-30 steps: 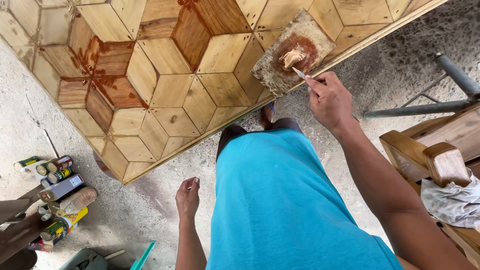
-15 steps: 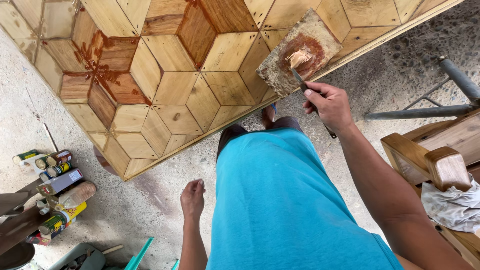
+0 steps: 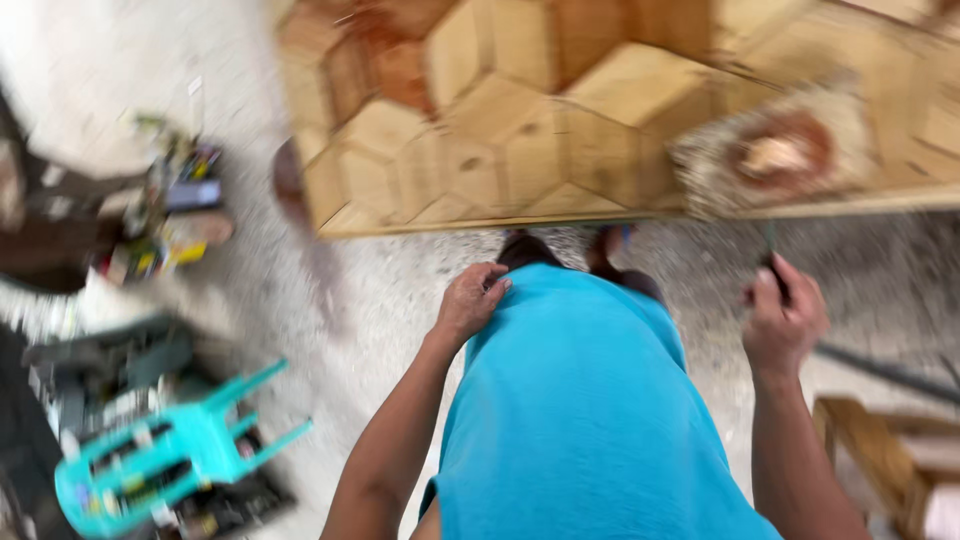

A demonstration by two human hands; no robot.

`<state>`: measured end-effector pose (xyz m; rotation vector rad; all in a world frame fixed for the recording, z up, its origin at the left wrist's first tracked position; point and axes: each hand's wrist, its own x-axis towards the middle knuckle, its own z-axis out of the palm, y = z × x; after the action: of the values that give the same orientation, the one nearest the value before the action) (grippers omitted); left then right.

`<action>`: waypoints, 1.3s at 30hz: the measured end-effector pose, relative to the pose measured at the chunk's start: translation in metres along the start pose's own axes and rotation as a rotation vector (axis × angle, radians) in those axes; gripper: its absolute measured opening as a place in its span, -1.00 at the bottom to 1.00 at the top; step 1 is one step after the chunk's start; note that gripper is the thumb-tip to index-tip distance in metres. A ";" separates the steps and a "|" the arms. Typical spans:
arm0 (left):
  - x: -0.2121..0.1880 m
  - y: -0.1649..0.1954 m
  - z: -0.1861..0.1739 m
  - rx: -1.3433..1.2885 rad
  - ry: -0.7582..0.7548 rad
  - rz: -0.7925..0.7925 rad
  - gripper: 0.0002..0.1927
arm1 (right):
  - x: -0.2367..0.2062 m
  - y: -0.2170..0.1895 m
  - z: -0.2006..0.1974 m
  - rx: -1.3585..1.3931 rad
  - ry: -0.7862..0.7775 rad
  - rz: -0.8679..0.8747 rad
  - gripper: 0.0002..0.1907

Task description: The person mixes reddish-brown and white wood filler on a small wooden board using a putty knife, then applies the mixed filler to a geometric-patterned wooden tabletop. The person repeatedly scoops filler from cans and blends it on the board before spreading it onto the tabletop surface.

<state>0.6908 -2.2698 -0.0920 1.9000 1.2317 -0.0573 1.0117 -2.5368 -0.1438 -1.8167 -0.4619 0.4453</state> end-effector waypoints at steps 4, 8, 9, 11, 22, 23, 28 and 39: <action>-0.061 -0.097 -0.021 0.126 0.056 -0.437 -0.68 | -0.015 -0.005 0.037 0.086 -0.108 0.018 -0.80; -0.137 -0.161 -0.032 0.021 0.141 -0.774 -0.64 | -0.026 -0.026 0.083 -0.022 -0.242 -0.034 -0.80; -0.151 -0.171 -0.032 -0.037 0.167 -0.776 -0.66 | -0.029 -0.033 0.098 -0.021 -0.286 -0.039 -0.80; -0.171 -0.187 -0.027 -0.136 0.203 -0.758 -0.70 | -0.034 -0.046 0.125 -0.024 -0.348 -0.034 -0.79; -0.164 -0.280 -0.050 -0.315 0.075 -0.516 -0.59 | -0.076 -0.087 0.192 0.180 -0.058 0.285 -0.68; -0.155 -0.281 -0.061 -0.265 0.050 -0.578 -0.58 | -0.076 -0.094 0.184 0.108 -0.017 0.295 -0.73; -0.093 -0.199 -0.087 -0.314 -0.050 -0.148 -0.49 | -0.027 -0.134 0.100 0.035 0.332 0.361 -0.71; 0.035 0.179 0.065 -0.679 -0.366 0.049 -0.22 | 0.110 -0.148 -0.017 -0.239 0.128 0.161 -0.69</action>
<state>0.8709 -2.3159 -0.0381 1.2551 0.8129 0.0368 1.1014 -2.4528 -0.0046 -2.1100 -0.2910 0.3928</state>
